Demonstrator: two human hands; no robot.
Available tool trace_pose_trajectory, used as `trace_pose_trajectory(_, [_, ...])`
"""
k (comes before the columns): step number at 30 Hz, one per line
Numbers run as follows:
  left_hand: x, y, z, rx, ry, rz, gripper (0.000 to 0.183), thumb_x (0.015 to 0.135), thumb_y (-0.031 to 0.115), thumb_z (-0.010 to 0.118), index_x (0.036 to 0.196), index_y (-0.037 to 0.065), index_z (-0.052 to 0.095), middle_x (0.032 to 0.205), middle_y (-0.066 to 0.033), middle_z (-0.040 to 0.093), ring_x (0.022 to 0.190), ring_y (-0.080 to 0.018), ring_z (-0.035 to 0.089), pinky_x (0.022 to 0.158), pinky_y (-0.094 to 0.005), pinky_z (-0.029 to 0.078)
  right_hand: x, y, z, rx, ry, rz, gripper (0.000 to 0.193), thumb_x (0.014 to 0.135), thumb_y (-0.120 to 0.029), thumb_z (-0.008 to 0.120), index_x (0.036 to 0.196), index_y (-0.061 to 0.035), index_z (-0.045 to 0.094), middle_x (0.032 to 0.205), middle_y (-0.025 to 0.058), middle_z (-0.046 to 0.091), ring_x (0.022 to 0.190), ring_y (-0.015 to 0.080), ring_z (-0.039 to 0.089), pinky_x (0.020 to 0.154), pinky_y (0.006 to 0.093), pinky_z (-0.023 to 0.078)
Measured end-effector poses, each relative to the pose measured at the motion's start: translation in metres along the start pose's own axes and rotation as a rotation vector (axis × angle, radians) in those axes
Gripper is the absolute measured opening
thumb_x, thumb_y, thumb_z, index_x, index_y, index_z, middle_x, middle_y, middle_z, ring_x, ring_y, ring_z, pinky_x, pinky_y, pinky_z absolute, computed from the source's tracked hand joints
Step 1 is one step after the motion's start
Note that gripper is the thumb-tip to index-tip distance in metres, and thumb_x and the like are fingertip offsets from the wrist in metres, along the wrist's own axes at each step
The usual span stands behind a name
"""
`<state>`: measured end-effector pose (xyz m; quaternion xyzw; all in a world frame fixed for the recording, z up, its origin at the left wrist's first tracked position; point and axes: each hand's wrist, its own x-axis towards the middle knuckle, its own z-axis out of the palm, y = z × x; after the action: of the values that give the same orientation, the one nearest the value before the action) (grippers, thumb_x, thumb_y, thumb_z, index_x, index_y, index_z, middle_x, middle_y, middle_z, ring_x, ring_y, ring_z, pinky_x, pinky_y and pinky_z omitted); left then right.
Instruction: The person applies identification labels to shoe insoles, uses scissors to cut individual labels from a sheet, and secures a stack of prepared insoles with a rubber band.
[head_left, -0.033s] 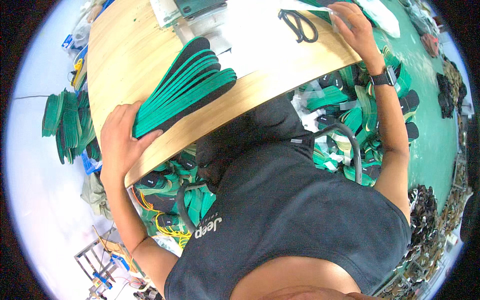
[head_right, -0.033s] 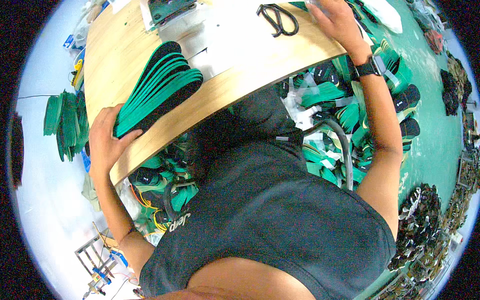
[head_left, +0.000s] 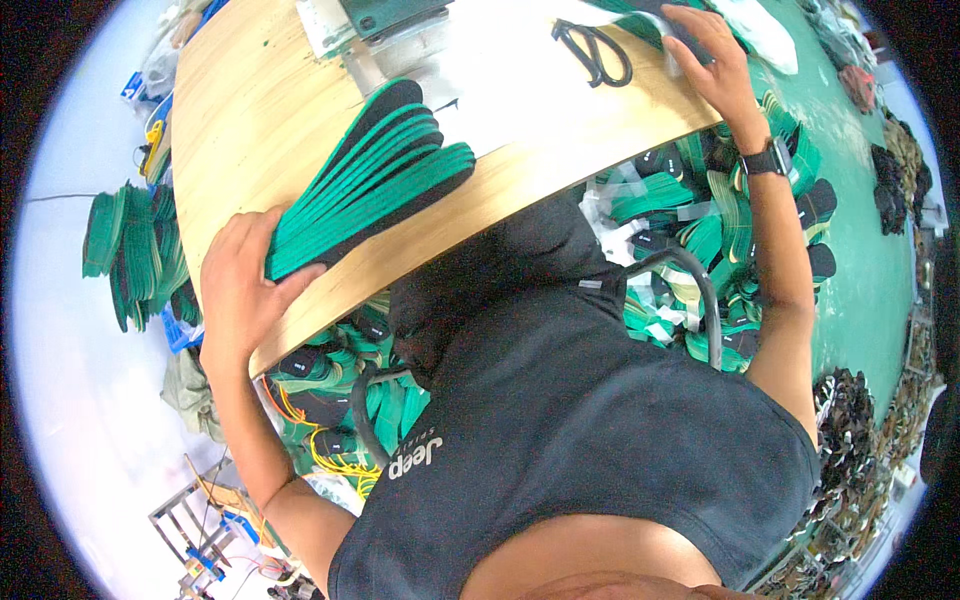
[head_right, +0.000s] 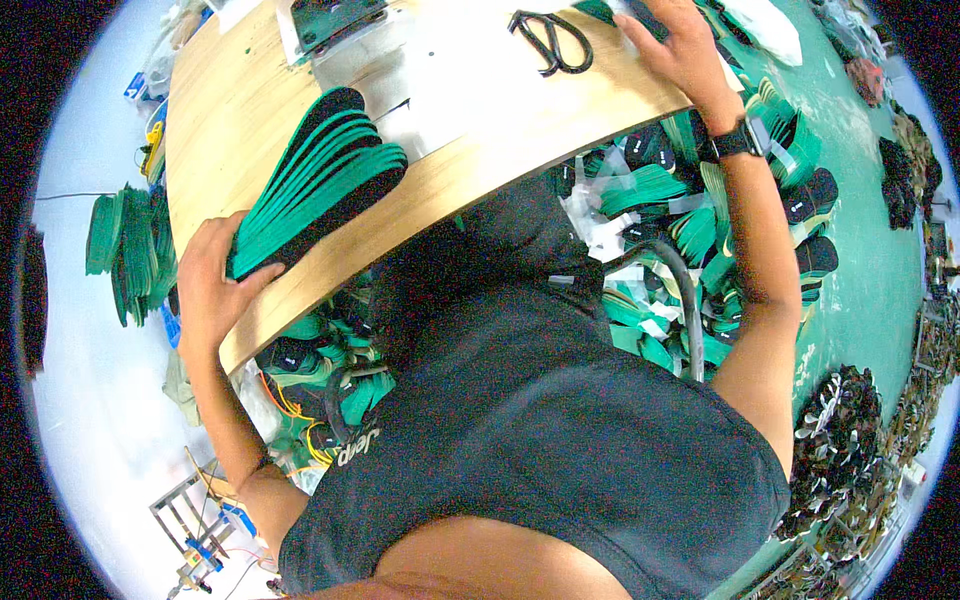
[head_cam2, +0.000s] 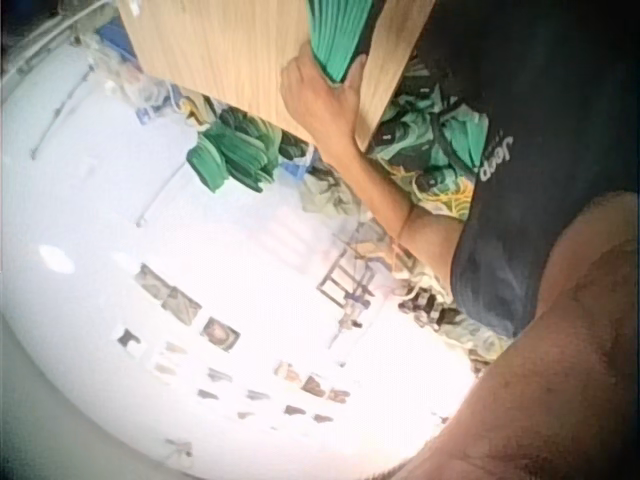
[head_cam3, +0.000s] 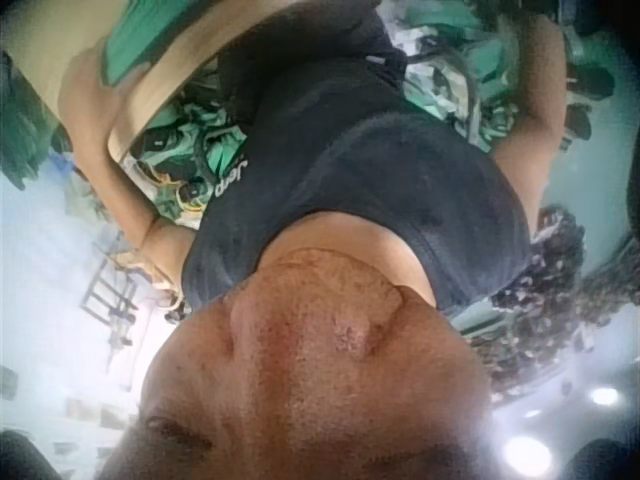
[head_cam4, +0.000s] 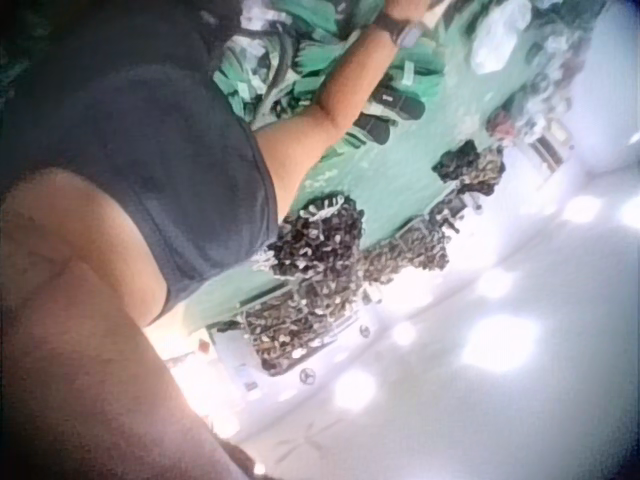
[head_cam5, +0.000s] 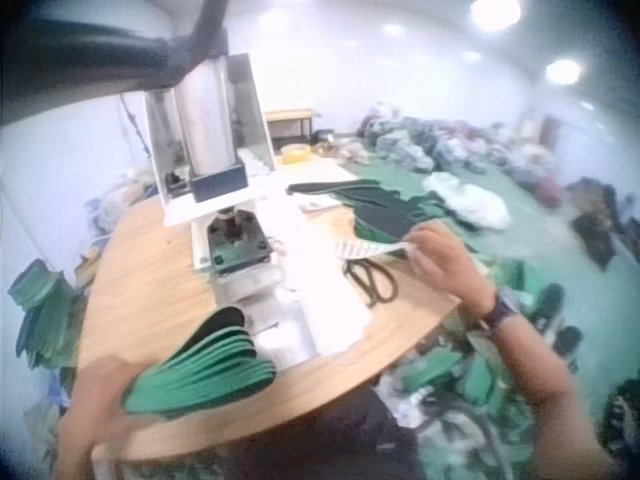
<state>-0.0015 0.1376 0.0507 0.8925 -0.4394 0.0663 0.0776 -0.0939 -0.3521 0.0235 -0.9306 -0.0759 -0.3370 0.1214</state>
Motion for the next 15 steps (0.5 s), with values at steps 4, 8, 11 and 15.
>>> trace_pose_trajectory(4, [0.014,0.014,0.002,-0.026,-0.018,0.062,0.06,0.058,0.02,0.08,0.111,0.004,0.058,0.09,-0.0156,0.059,0.085,-0.033,0.057,0.076,-0.0388,0.046,-0.033,0.029,-0.009,0.398,0.241,0.169,0.076,0.085,-0.038,0.062,0.145,-0.0078,0.026,0.135,0.015,0.045,0.124,0.0286,0.043,0.105,0.0429,0.032])
trace_pose_trajectory(8, [0.02,0.034,0.002,0.002,-0.046,0.086,0.062,0.058,0.019,0.08,0.114,0.005,0.057,0.094,-0.0143,0.06,0.088,-0.0327,0.057,0.079,-0.0396,0.046,0.0,-0.089,-0.002,0.701,0.305,-0.078,0.074,0.074,-0.032,0.07,0.131,-0.0042,0.033,0.129,0.0153,0.045,0.117,0.0298,0.046,0.098,0.0411,0.038])
trace_pose_trajectory(11, [0.034,0.045,0.008,0.058,-0.064,0.206,0.068,0.057,0.018,0.08,0.119,0.007,0.055,0.099,-0.0137,0.059,0.09,-0.0329,0.056,0.08,-0.0401,0.046,0.026,-0.18,0.033,0.352,-0.152,-0.408,0.094,0.062,-0.038,0.08,0.136,-0.0025,0.035,0.133,0.0171,0.045,0.126,0.0315,0.042,0.105,0.041,0.033])
trace_pose_trajectory(15, [0.032,0.026,0.001,-0.074,-0.14,0.102,0.075,0.056,0.016,0.08,0.125,0.007,0.052,0.109,-0.0143,0.058,0.098,-0.0309,0.057,0.086,-0.0377,0.045,0.025,-0.18,0.093,0.176,-0.442,-0.315,0.063,0.063,-0.037,0.077,0.111,-0.0021,0.054,0.097,0.0136,0.061,0.098,0.0307,0.057,0.082,0.0415,0.045])
